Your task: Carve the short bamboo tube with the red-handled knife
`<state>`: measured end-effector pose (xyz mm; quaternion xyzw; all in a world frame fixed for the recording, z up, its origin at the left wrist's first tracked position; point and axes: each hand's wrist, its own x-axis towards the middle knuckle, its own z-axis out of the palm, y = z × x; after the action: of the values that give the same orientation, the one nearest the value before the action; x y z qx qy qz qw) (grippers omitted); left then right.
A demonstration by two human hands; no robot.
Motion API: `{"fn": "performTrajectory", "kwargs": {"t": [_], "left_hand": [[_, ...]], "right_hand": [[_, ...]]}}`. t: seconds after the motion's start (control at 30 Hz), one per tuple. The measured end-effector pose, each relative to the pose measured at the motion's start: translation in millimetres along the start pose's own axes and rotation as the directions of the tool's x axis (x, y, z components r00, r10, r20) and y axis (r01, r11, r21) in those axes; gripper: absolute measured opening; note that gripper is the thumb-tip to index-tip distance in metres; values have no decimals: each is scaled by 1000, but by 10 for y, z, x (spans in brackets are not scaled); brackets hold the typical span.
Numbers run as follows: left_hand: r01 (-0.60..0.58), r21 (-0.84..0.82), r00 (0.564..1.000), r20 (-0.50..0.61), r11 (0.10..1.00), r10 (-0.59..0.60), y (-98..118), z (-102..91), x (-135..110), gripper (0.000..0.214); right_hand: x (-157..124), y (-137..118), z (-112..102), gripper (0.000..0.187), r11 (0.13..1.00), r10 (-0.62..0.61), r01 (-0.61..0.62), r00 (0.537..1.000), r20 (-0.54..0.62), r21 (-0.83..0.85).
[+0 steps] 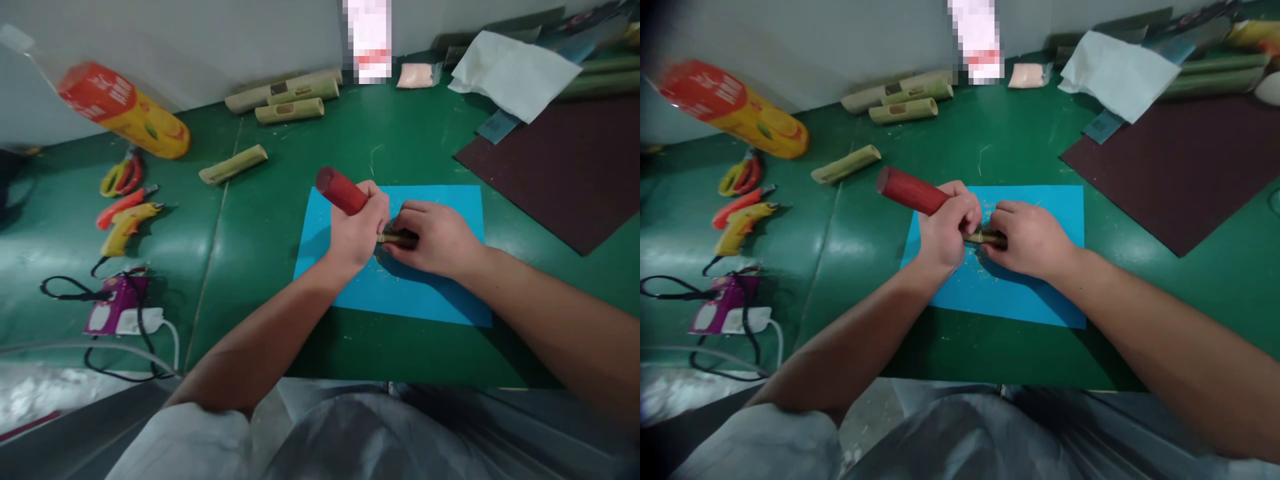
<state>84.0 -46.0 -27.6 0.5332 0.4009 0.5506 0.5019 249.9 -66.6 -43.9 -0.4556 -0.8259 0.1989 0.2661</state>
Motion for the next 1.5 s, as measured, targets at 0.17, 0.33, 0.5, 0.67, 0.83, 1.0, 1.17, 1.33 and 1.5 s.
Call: {"fn": "performTrajectory", "kwargs": {"t": [0.17,0.33,0.5,0.67,0.83,1.0,1.17,1.33,1.5], "left_hand": [[4,15,999,34,1000,-5,-10,-29,-38,38],[-56,63,993,109,996,49,-59,-74,-24,41],[68,-11,980,186,998,-64,-1,-104,-35,36],[-12,-124,1000,9,992,13,-18,-49,-12,37],[-24,-56,1000,14,998,25,-19,-1,-8,35],[7,-31,1000,8,999,-7,18,0,-14,34],[-38,-37,999,13,999,38,-3,-9,-20,34],[-36,5,998,53,999,36,-45,-36,-28,37],[-24,46,995,101,999,19,-56,-70,-34,42]], "right_hand": [[-13,-8,7,16,1000,-18,18,1000,-10,-11],[-22,37,23,16,998,-63,63,998,-16,-8],[-24,75,28,15,995,-98,98,995,-23,2],[-27,65,22,13,996,-89,89,995,-40,-7],[-34,62,19,15,997,-82,81,996,-45,-11],[-40,75,31,15,997,-75,75,996,-54,-12],[-27,62,17,16,997,-71,71,997,-40,2],[-21,52,6,18,998,-63,62,997,-35,-5],[-32,60,8,15,997,-82,82,997,-7,15]]}}
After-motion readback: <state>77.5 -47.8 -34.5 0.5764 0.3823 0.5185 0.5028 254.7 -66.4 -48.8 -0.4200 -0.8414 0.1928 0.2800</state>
